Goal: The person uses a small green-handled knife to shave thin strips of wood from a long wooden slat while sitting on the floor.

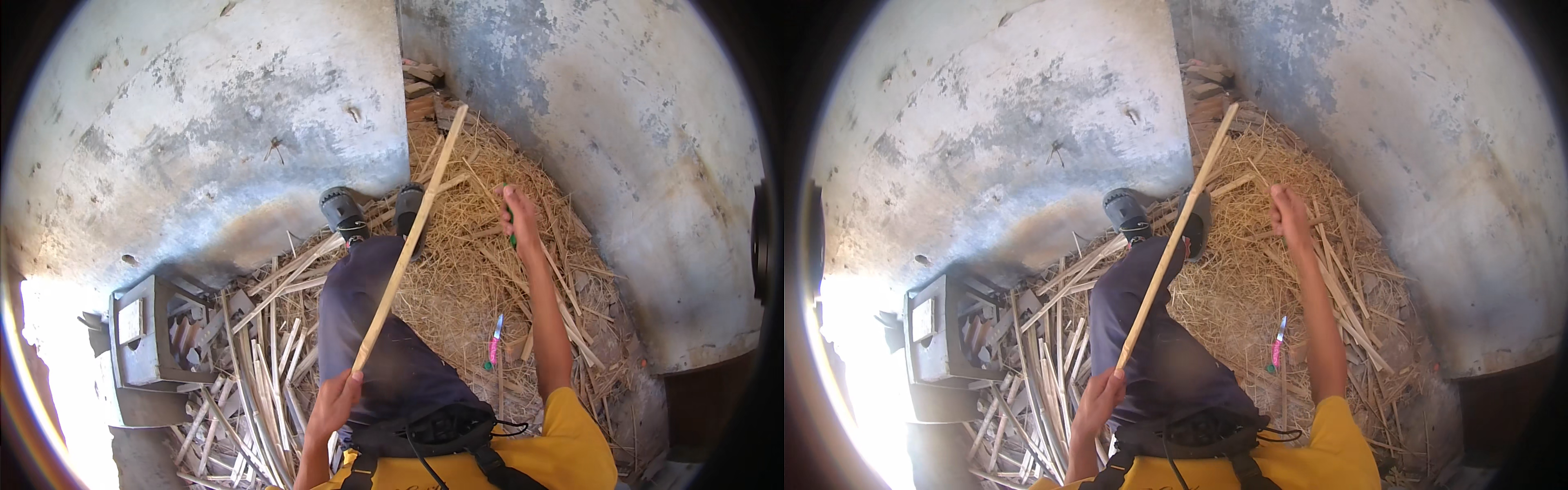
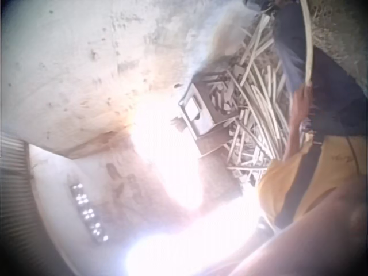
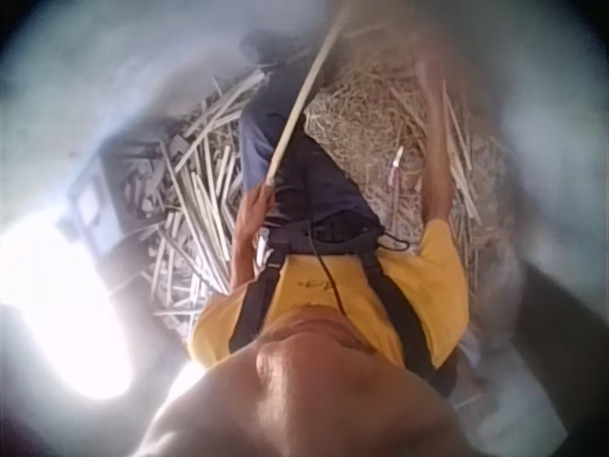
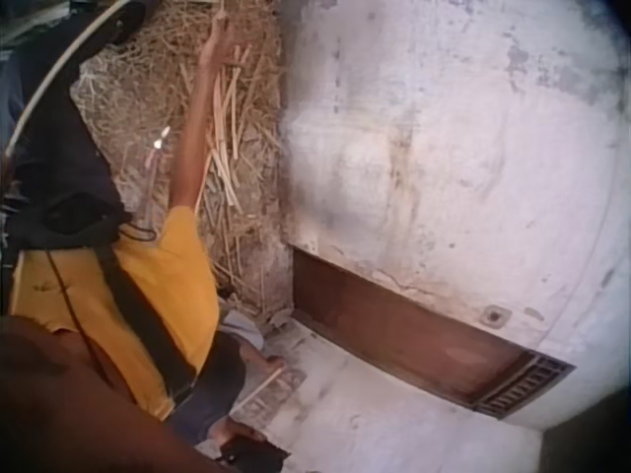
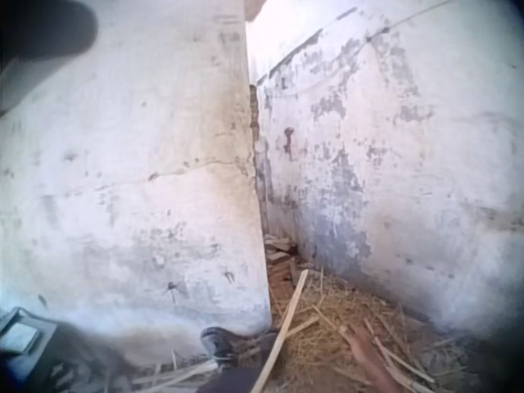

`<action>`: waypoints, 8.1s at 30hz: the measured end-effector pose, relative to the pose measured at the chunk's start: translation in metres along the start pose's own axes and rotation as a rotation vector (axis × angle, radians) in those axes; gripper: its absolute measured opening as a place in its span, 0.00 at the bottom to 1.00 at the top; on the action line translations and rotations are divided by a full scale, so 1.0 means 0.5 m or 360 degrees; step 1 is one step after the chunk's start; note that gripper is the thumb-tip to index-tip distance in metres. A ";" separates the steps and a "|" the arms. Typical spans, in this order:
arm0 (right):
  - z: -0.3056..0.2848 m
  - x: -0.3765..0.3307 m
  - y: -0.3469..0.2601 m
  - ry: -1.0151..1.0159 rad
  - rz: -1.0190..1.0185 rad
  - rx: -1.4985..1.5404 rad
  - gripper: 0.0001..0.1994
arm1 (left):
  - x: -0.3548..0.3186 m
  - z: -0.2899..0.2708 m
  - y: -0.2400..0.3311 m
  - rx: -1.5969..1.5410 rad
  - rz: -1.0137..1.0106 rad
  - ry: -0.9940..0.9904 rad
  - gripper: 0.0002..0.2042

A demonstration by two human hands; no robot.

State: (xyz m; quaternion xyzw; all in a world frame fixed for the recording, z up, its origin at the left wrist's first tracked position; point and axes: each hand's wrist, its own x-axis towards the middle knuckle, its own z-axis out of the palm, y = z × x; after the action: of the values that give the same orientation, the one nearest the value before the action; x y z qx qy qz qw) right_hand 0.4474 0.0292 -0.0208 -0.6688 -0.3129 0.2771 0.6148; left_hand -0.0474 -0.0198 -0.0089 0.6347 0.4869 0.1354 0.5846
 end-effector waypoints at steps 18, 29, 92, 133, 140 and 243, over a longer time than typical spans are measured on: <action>0.175 -0.366 -0.137 -0.0621 -0.1274 -0.0658 0.14 | 0.067 0.058 0.143 -0.0401 0.0310 -0.0100 0.17; 0.182 -0.382 -0.128 -0.0665 -0.1348 -0.0800 0.14 | 0.053 0.065 0.179 -0.0057 0.0495 0.0092 0.10; 0.119 -0.315 -0.092 -0.0493 -0.1096 -0.0492 0.13 | 0.002 0.057 0.128 0.0077 0.0253 -0.0020 0.14; 0.204 -0.305 -0.109 -0.0484 -0.1588 -0.0829 0.14 | 0.012 0.036 0.157 0.0253 0.0365 0.0118 0.16; 0.211 -0.297 -0.121 -0.0484 -0.1528 -0.0828 0.14 | 0.012 0.036 0.146 0.0294 0.0421 0.0180 0.14; 0.121 -0.191 -0.096 -0.0413 -0.0057 0.1148 0.19 | 0.080 0.043 0.093 0.0353 0.0648 -0.0210 0.17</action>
State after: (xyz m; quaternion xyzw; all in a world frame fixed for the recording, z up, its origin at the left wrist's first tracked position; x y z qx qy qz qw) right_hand 0.3357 -0.0019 0.0203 -0.3634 -0.2822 0.4411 0.7706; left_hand 0.0096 0.0053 0.0097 0.7877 0.3216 0.1543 0.5024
